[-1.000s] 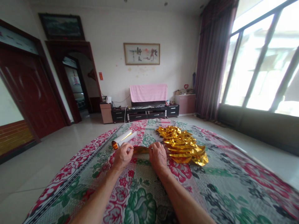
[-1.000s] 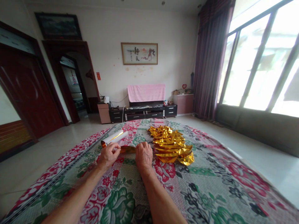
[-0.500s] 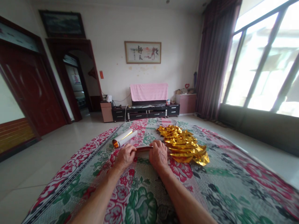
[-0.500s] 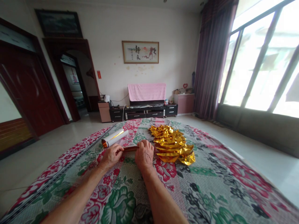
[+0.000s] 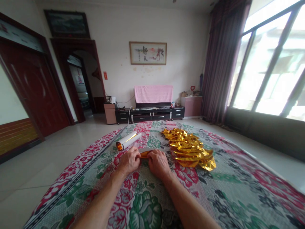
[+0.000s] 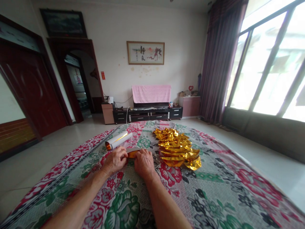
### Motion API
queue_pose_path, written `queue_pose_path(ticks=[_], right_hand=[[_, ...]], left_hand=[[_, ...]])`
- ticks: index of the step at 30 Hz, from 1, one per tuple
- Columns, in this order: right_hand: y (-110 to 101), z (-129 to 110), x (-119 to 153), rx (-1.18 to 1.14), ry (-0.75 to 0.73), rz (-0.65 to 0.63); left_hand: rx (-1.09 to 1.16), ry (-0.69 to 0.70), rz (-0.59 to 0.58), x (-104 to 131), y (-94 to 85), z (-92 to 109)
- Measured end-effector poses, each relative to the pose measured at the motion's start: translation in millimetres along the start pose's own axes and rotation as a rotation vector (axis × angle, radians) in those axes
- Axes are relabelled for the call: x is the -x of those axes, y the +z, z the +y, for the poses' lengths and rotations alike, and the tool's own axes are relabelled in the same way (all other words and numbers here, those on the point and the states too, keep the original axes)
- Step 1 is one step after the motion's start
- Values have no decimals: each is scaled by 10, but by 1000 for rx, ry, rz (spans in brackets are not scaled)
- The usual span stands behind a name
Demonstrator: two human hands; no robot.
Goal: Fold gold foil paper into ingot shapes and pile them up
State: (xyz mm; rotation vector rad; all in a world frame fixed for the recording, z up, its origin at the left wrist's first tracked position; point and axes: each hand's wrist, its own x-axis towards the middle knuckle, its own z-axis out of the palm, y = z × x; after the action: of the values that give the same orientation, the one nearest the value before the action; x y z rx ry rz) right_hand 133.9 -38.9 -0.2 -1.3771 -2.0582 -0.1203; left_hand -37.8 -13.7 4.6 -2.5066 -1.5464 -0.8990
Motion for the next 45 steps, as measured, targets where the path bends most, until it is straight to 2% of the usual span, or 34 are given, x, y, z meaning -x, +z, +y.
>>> queue_pose_path(ticks=[2, 6, 7, 9, 11, 13, 20, 25, 28, 31, 32, 34, 37, 39, 42, 45], right_hand=[[18, 9, 0, -18, 7, 0], [41, 14, -9, -17, 7, 6], [46, 17, -11, -13, 11, 5], [55, 22, -12, -7, 16, 5], [61, 26, -10, -7, 12, 6], [60, 25, -7, -6, 6, 2], [34, 14, -1, 7, -5, -24], [45, 21, -5, -25, 7, -9], [38, 15, -18, -52, 26, -1], [26, 10, -35, -78, 60, 19], [24, 10, -40, -86, 69, 28], [25, 8, -48, -96, 88, 48], [36, -11, -59, -110, 104, 74], [46, -40, -65, -132, 97, 84], [66, -103, -77, -168, 75, 90], [80, -168, -85, -208, 55, 103]], left_hand=[[-17, -15, 29, 1, -44, 10], [37, 31, 212, -34, -128, 82], [67, 64, 208, -42, -132, 106], [109, 118, 111, -44, -114, 143], [111, 126, 5, -30, -73, 153], [121, 120, -52, -9, -32, 134], [128, 107, -90, 2, 38, 7], [122, 105, -80, 4, 46, -1], [81, -20, 28, -10, 31, 8], [85, -266, 141, -49, 31, 13], [121, -349, 139, -65, 38, 18], [280, -494, 56, -95, 62, 41], [696, -637, -106, -122, 104, 117], [965, -654, -98, -125, 116, 186], [1296, -605, -104, -118, 97, 285], [1500, -589, -99, -113, 67, 336]])
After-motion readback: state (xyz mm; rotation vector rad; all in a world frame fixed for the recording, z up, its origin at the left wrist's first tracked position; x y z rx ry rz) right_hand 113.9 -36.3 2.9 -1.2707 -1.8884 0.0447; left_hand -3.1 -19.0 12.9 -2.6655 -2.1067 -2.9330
